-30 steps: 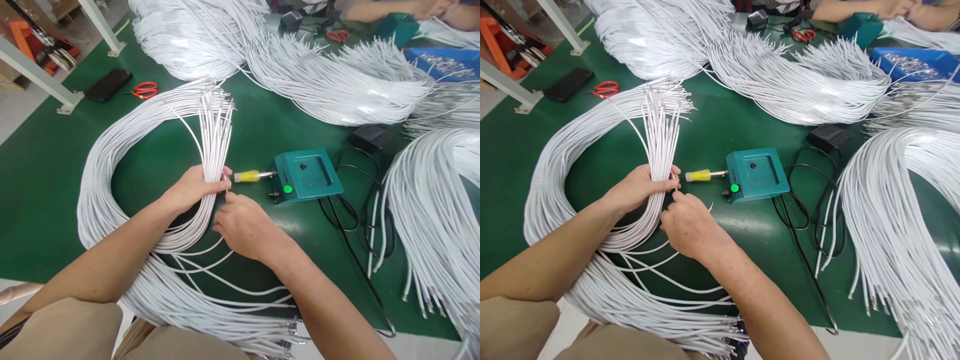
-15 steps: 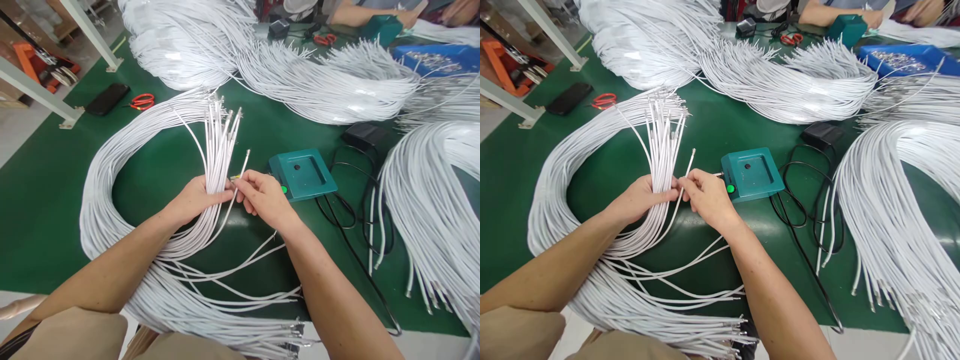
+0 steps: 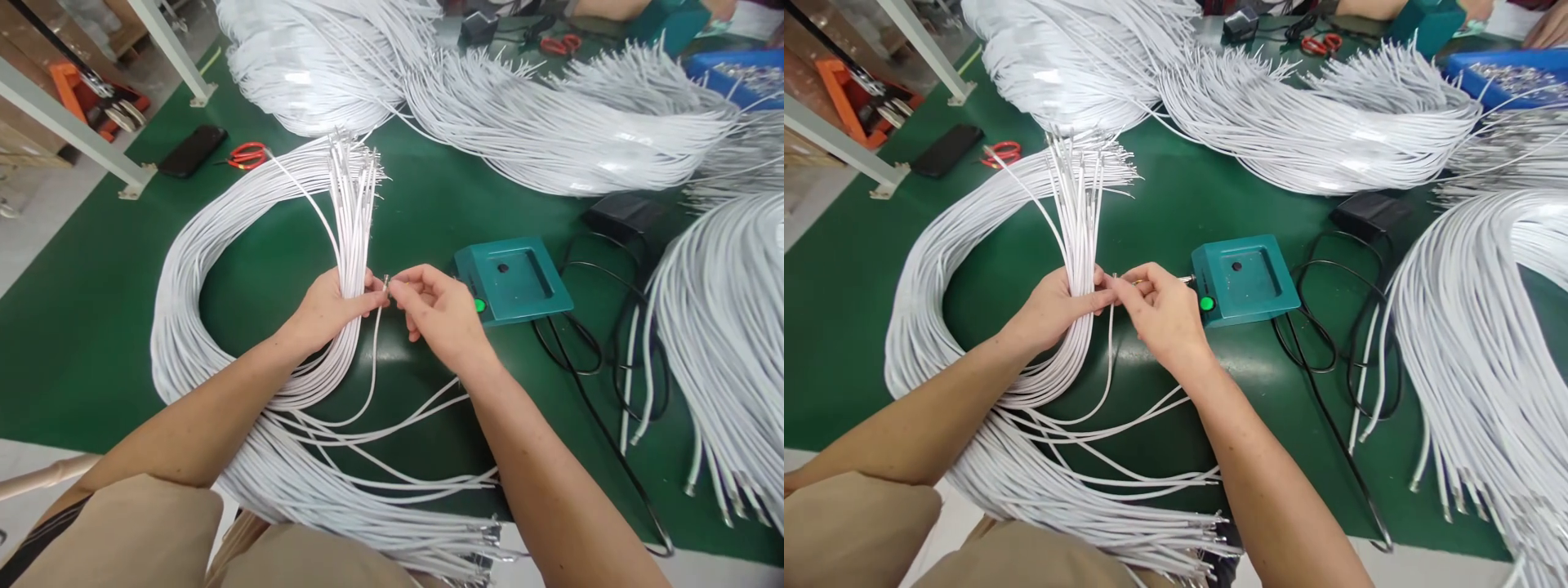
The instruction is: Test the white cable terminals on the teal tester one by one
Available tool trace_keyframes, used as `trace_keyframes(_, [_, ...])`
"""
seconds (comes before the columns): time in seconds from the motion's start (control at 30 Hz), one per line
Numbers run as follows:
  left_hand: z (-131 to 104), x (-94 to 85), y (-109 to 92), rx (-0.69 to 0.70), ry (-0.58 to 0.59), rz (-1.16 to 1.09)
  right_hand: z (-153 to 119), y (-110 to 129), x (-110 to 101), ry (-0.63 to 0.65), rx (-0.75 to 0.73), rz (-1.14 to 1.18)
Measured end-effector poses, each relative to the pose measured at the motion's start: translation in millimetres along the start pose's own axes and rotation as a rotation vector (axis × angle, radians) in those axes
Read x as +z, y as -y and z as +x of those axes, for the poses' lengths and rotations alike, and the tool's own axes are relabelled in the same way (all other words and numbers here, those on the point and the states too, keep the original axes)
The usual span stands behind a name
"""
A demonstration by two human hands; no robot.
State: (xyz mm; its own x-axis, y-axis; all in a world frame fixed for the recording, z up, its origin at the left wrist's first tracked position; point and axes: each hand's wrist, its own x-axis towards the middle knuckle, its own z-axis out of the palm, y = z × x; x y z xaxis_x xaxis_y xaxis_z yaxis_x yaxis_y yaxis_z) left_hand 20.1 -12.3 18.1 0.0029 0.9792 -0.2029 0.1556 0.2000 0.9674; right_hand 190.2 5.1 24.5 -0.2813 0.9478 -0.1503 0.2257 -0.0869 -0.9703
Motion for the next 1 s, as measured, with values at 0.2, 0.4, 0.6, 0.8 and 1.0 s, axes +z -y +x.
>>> trace_keyframes(0.2, [-4, 1.2, -7, 0.014, 0.005, 0.190, 2, -3, 8, -0.021, 0.002, 0.039])
trace_keyframes(0.4, [-1, 1.2, 0, -0.033, 0.062, 0.112, 1, 3, 7, -0.004, 0.077, 0.257])
trace_keyframes(0.6, [-3, 4.1, -1, -0.002, 0.045, 0.029, 4, -1, 8, 0.138, 0.288, 0.707])
trace_keyframes(0.8, [-6, 6.5, -2, 0.027, 0.124, 0.064, 3, 1, 5, 0.147, 0.235, 0.654])
trace_keyframes(1.0, [-7, 7.3, 4, 0.073, 0.115, 0.107, 3, 0, 3, 0.205, 0.270, 0.615])
